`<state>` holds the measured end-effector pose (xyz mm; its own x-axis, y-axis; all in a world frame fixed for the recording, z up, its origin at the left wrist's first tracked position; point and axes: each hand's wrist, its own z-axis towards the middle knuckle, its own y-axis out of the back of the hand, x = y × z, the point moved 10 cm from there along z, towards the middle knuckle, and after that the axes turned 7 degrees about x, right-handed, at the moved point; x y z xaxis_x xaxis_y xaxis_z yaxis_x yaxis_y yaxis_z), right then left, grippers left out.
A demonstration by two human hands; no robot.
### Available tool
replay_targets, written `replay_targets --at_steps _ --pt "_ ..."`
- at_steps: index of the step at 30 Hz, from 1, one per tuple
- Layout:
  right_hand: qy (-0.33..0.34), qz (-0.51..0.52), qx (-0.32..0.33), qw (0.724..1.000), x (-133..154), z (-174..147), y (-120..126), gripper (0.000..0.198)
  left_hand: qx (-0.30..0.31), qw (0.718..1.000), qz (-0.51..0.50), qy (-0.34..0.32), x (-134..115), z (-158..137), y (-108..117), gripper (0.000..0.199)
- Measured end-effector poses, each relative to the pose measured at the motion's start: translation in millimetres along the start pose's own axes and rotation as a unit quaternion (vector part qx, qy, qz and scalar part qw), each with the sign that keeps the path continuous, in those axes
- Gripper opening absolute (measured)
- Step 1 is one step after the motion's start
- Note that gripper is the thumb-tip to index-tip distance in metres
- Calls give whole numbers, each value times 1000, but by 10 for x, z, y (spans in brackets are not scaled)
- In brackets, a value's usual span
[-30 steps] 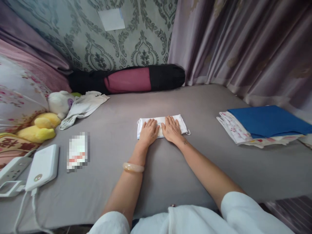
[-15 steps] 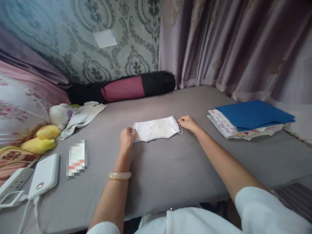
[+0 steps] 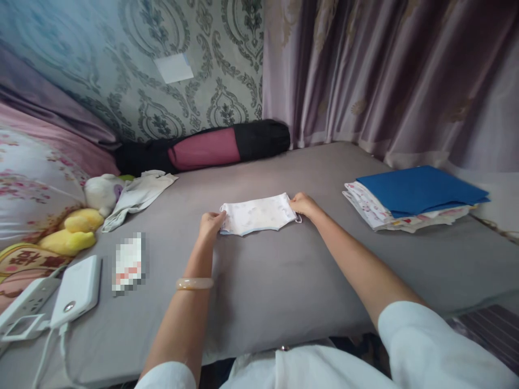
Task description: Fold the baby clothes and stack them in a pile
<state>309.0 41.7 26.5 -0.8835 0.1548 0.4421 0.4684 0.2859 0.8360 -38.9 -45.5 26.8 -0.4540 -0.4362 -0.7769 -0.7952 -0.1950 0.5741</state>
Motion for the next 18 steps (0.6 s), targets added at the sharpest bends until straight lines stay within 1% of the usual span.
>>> replay_targets --at_steps 3,7,10,13,18 --pt "0 21 2 1000 -12 21 -13 28 15 999 -31 5 -19 11 -27 24" --pt "-1 54 3 999 -49 -3 -24 33 21 999 -35 4 -82 -25 -3 23" --pt "7 75 11 997 -29 -65 -34 30 25 999 -30 6 -115 -60 11 24" --pt "22 93 20 995 23 -131 -42 21 30 999 -32 6 -162 -99 6 23" --pt "48 112 12 992 89 -202 -8 13 36 998 -29 -31 -374 -156 13 23"
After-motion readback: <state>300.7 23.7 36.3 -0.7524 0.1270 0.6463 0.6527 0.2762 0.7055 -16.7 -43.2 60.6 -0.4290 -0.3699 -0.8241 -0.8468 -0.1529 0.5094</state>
